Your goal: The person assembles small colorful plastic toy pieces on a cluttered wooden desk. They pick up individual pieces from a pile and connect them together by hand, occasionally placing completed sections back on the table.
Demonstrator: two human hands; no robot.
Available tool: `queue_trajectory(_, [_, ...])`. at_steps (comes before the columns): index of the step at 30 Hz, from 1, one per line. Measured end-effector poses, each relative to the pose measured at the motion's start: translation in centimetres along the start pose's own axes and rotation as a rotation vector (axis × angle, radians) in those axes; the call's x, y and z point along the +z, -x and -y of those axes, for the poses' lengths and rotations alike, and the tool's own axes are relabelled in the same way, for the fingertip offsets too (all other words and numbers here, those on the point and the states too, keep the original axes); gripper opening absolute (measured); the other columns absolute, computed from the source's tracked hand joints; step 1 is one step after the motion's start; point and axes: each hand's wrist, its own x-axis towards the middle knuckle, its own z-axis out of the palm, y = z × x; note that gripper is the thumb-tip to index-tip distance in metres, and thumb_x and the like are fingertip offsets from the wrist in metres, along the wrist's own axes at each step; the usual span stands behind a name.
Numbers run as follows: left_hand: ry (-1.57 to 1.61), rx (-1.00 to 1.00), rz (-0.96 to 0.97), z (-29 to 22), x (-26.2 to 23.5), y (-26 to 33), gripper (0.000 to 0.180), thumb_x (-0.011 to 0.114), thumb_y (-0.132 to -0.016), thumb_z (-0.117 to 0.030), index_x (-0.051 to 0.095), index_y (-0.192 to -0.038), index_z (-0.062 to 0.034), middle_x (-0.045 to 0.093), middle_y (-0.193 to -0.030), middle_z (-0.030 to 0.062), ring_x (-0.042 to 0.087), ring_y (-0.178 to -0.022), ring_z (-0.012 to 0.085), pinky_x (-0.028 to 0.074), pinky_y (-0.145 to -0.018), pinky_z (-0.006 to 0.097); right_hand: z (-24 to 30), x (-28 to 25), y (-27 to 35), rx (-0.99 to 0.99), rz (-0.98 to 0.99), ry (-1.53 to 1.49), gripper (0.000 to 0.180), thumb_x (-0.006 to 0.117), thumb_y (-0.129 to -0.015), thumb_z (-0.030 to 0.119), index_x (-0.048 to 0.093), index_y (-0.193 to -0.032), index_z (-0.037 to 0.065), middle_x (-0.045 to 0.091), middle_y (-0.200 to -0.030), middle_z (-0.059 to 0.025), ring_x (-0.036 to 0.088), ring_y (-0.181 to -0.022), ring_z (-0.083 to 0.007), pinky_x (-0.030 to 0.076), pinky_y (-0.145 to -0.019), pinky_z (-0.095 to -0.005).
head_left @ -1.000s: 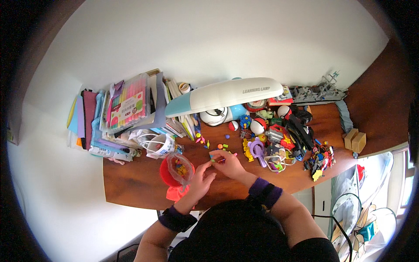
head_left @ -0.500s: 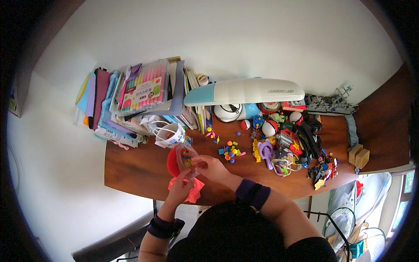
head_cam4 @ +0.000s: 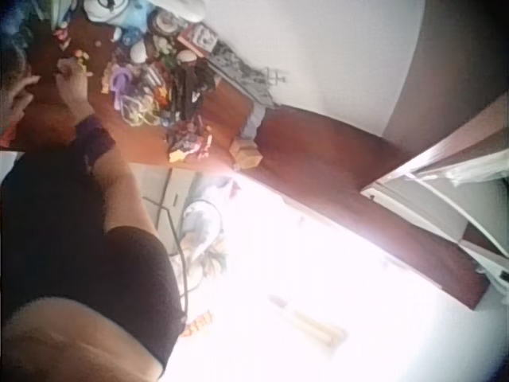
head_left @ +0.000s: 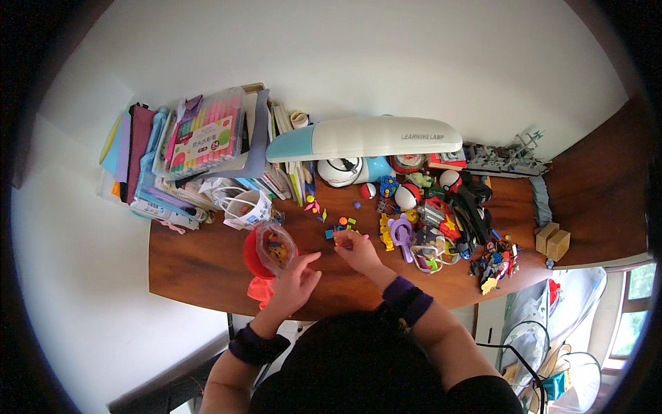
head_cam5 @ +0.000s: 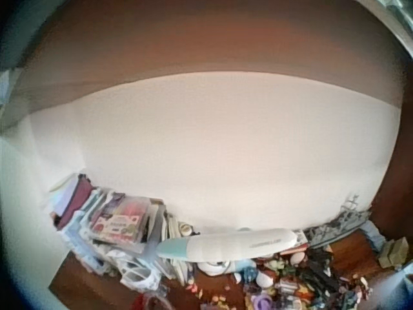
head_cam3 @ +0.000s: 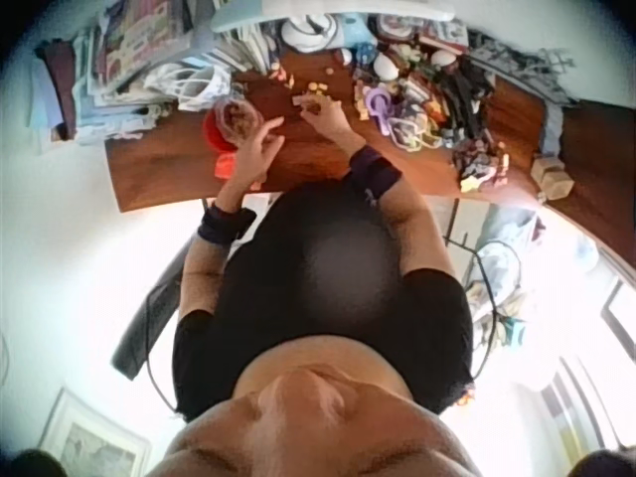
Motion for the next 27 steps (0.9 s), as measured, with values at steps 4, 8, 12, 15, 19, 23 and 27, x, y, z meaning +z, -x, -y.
queue_trajectory(4, [0.124, 0.027, 0.091, 2.7, 3.4, -2.8, 0.044, 0.058, -0.085, -0.011, 0.045, -0.126, -0.0024, 0.056, -0.115, 0.0137, 0.061, -0.090, 0.0176, 0.048, -0.079, 0.029, -2.5, -1.6, 0.5, 0.032, -0.090, 0.036, 0.030, 0.064, -0.078, 0.006, 0.061, -0.107, 0.007, 0.062, -0.090, -0.0081, 0.062, -0.079, -0.0190, 0.051, -0.071, -0.0306])
queue_trajectory(8, [0.139, -0.045, 0.130, 6.9, 6.4, -5.3, 0.045, 0.059, -0.084, -0.013, 0.044, -0.126, -0.0013, 0.058, -0.112, 0.0134, 0.061, -0.092, 0.0188, 0.047, -0.080, 0.030, -4.3, -2.4, 1.0, 0.180, 0.018, 0.158, 0.032, 0.066, -0.075, 0.008, 0.060, -0.107, 0.005, 0.065, -0.092, -0.0078, 0.063, -0.081, -0.0156, 0.050, -0.073, -0.0282])
queue_trajectory(12, [0.216, -0.356, 0.197, 11.5, 9.0, -7.1, 0.049, 0.059, -0.083, -0.011, 0.042, -0.128, -0.0004, 0.053, -0.122, 0.0119, 0.055, -0.102, 0.0180, 0.045, -0.085, 0.029, -6.2, -2.3, 1.3, 0.202, 0.082, 0.235, 0.035, 0.067, -0.073, 0.010, 0.060, -0.107, 0.003, 0.066, -0.094, -0.0094, 0.064, -0.082, -0.0178, 0.051, -0.074, -0.0297])
queue_trajectory(15, [0.511, -0.581, 0.164, 11.5, 9.9, -7.6, 0.051, 0.059, -0.083, -0.013, 0.041, -0.129, -0.0007, 0.048, -0.127, 0.0103, 0.050, -0.109, 0.0175, 0.044, -0.086, 0.030, -5.8, -2.2, 1.2, 0.196, 0.109, 0.283, 0.039, 0.067, -0.072, 0.012, 0.060, -0.108, 0.002, 0.066, -0.094, -0.0106, 0.065, -0.083, -0.0198, 0.051, -0.075, -0.0307])
queue_trajectory(19, [0.564, -0.654, 0.245, 9.1, 9.3, -8.2, 0.049, 0.056, -0.084, -0.015, 0.042, -0.129, -0.0030, 0.045, -0.127, 0.0073, 0.045, -0.114, 0.0176, 0.040, -0.090, 0.032, -5.6, -1.9, 0.7, 0.205, 0.144, 0.336, 0.043, 0.068, -0.072, 0.014, 0.058, -0.111, 0.001, 0.065, -0.096, -0.0122, 0.065, -0.084, -0.0212, 0.052, -0.075, -0.0316])
queue_trajectory(23, [0.621, -0.632, 0.243, 9.0, 9.5, -8.3, 0.046, 0.055, -0.085, -0.016, 0.044, -0.128, -0.0055, 0.047, -0.124, 0.0039, 0.045, -0.113, 0.0169, 0.039, -0.092, 0.033, -5.9, -1.8, 0.6, 0.205, 0.165, 0.290, 0.043, 0.068, -0.072, 0.015, 0.058, -0.112, 0.000, 0.065, -0.097, -0.0127, 0.065, -0.084, -0.0215, 0.052, -0.074, -0.0313])
queue_trajectory(27, [0.641, -0.621, 0.227, 10.2, 10.0, -8.1, 0.043, 0.056, -0.085, -0.016, 0.045, -0.126, -0.0070, 0.047, -0.123, 0.0020, 0.046, -0.112, 0.0159, 0.039, -0.092, 0.033, -5.6, -1.7, 0.7, 0.239, 0.168, 0.293, 0.042, 0.067, -0.073, 0.014, 0.058, -0.112, 0.000, 0.065, -0.096, -0.0126, 0.065, -0.086, -0.0208, 0.051, -0.076, -0.0304])
